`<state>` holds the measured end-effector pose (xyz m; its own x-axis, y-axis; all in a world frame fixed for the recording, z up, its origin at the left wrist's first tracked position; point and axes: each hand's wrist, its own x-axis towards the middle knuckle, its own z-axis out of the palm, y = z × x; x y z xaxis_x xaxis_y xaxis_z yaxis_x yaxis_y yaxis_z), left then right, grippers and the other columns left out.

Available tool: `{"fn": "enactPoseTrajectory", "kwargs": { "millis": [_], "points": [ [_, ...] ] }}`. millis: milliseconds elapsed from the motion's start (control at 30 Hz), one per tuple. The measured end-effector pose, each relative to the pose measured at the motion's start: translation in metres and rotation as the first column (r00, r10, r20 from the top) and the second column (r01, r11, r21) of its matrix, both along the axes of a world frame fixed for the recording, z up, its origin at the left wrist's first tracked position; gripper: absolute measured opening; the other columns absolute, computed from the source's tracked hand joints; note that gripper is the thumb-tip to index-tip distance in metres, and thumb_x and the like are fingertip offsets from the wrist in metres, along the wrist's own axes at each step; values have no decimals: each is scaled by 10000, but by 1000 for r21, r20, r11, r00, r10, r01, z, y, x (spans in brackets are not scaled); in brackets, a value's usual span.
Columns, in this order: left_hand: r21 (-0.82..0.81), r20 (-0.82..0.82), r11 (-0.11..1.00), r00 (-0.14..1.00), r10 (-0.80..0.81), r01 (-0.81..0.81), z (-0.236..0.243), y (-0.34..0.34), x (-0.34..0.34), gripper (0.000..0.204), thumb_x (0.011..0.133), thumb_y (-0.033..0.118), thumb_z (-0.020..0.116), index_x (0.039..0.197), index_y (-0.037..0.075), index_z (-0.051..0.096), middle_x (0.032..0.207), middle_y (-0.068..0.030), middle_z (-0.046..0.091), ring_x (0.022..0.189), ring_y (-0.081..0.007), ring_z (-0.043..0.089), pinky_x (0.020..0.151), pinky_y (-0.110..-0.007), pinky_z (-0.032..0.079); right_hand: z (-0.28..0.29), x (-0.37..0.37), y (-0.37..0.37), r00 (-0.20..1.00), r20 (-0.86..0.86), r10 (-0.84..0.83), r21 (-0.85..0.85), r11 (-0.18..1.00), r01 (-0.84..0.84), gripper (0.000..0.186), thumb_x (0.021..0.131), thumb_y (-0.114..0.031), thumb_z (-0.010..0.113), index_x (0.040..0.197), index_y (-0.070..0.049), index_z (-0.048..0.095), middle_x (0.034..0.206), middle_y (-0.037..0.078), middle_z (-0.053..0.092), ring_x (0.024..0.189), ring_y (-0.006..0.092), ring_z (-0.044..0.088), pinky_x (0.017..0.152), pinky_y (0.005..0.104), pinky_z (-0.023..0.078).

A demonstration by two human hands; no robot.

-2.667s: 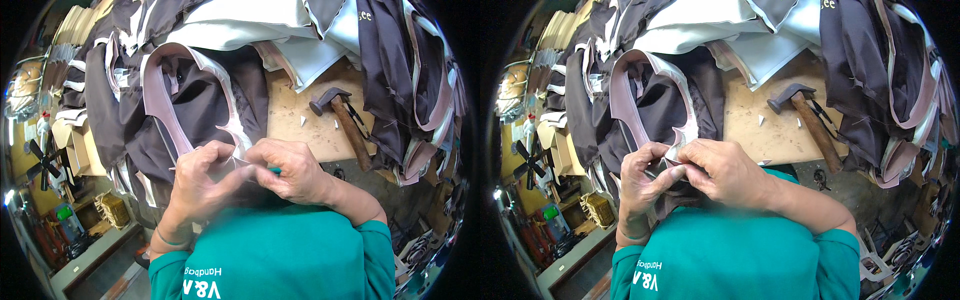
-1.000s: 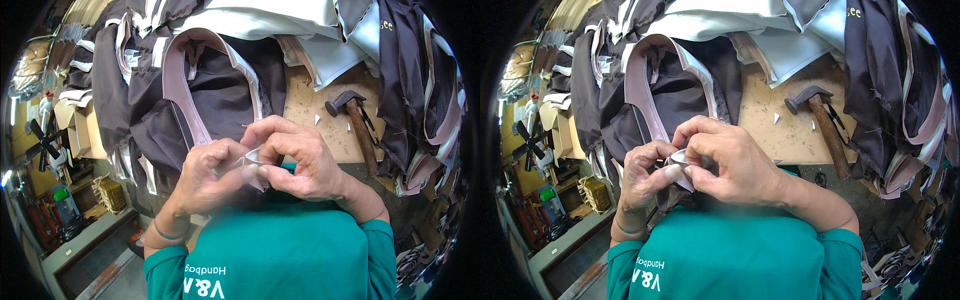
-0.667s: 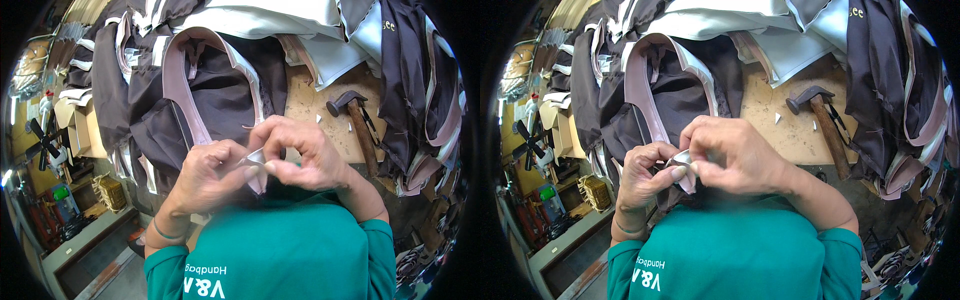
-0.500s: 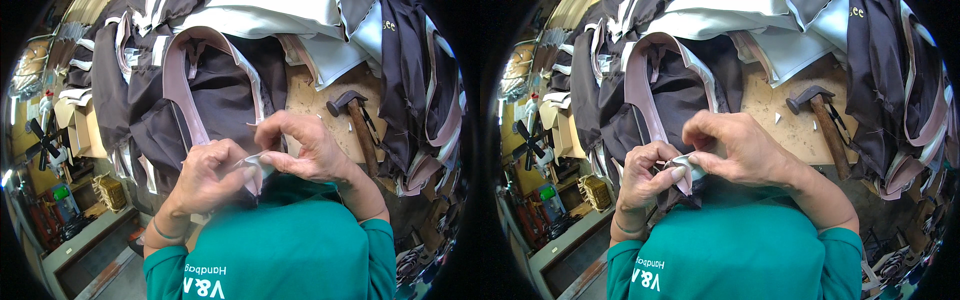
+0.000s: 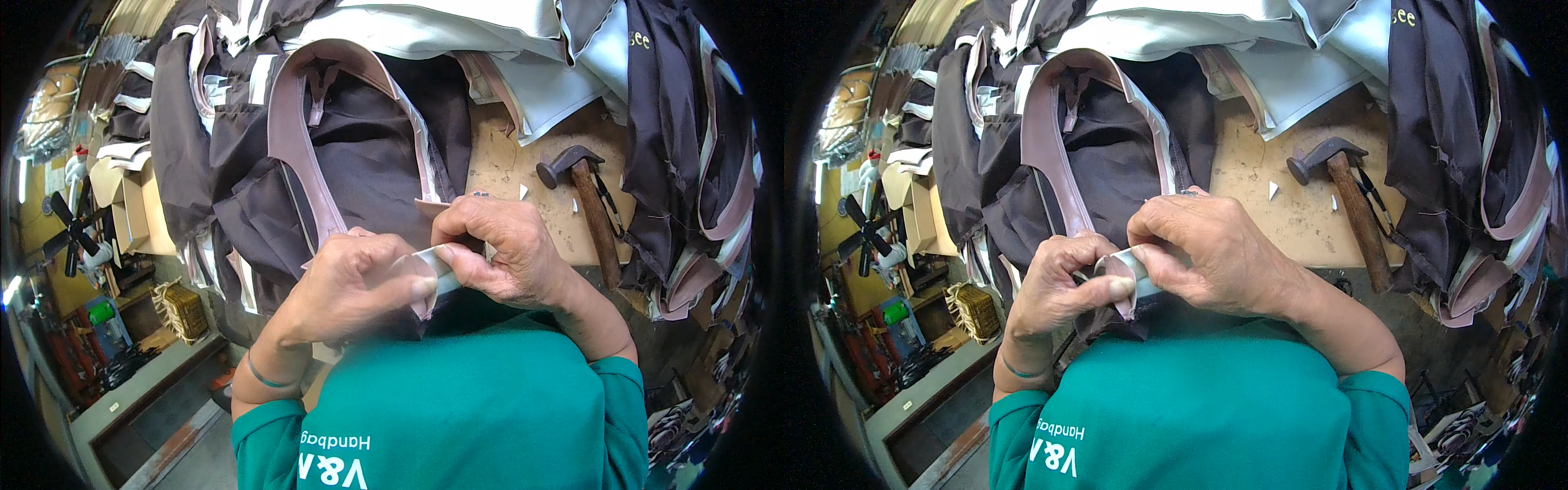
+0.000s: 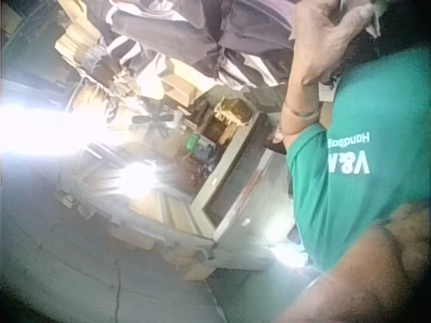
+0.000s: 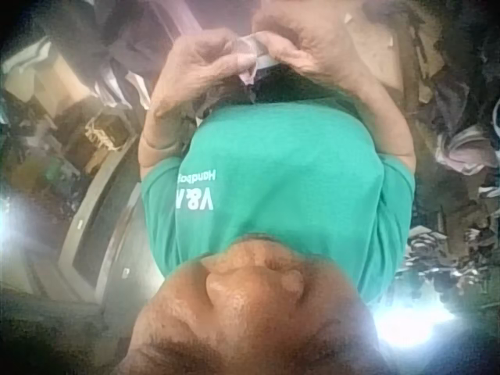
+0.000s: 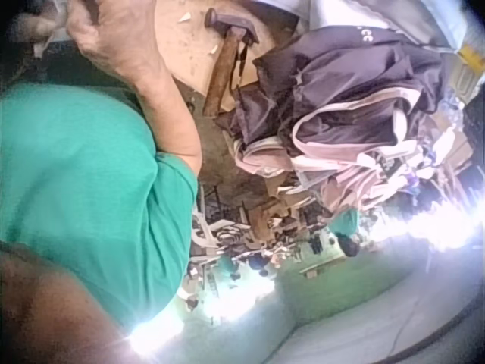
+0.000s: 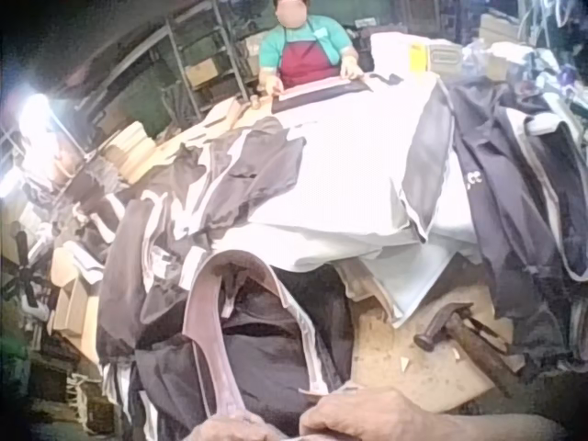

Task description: The person hand-sews a dark-colored handbag with pink trim. They use a hammer to flatten seams and a small tool to adjust stitching. The person works on the bag's edges and seams, occasionally turning the bag to access different areas.

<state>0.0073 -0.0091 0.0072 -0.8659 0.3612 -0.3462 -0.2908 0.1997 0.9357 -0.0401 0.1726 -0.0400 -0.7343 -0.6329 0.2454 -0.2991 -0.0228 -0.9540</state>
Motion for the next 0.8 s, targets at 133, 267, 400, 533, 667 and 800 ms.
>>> {"fn": "enactPoseTrajectory", "kwargs": {
  "millis": [133, 267, 400, 533, 667, 800],
  "points": [
    [-236, -182, 964, 969, -170, 125, -6, -6, 1, 207, 788, 148, 610, 640, 6, 576, 594, -67, 617, 502, -143, 553, 505, -278, 418, 2, 2, 2, 997, -71, 20, 24, 1000, -18, 89, 680, 2, 585, 764, -16, 559, 679, 82, 566, 597, 230, 554, 538, 311, 422],
    [-114, -81, 993, 995, -51, 42, -7, -2, 2, 205, 775, 164, 609, 640, 13, 577, 561, -64, 591, 505, -181, 530, 545, -314, 398, 1, 4, 1, 994, -105, 4, 34, 999, -1, 103, 692, -18, 589, 782, -34, 539, 671, 87, 558, 605, 245, 567, 543, 343, 415],
    [-215, 14, 964, 988, -157, 156, -12, -9, 3, 204, 751, 205, 634, 666, 23, 597, 528, -55, 539, 527, -183, 530, 691, -283, 392, -2, 6, 2, 1000, -13, -6, 36, 999, 6, 101, 692, -16, 587, 778, -34, 537, 664, 90, 556, 601, 246, 568, 542, 344, 416],
    [-239, -132, 943, 954, -270, 234, -11, -7, 4, 173, 737, 209, 642, 693, 44, 613, 632, -49, 576, 574, -170, 531, 768, -303, 372, -2, 8, 3, 1000, -25, 13, 30, 999, -12, 99, 695, -17, 585, 779, -29, 536, 665, 97, 559, 605, 253, 570, 545, 346, 419],
    [-276, -114, 941, 966, -234, 195, -9, -5, 4, 169, 738, 216, 640, 708, 50, 619, 623, -35, 571, 588, -175, 533, 764, -302, 372, 0, 9, 0, 1000, -19, -15, 26, 1000, 16, 96, 695, -13, 583, 778, -25, 536, 663, 99, 560, 603, 259, 571, 546, 345, 420],
    [-226, -54, 957, 979, -196, 180, -12, -4, 5, 186, 737, 228, 641, 736, 43, 618, 627, -42, 569, 610, -182, 538, 801, -321, 361, -4, 9, 0, 999, -21, -30, 19, 999, 30, 94, 695, -13, 584, 774, -23, 534, 655, 99, 561, 595, 263, 569, 544, 341, 419]
  ]
}}
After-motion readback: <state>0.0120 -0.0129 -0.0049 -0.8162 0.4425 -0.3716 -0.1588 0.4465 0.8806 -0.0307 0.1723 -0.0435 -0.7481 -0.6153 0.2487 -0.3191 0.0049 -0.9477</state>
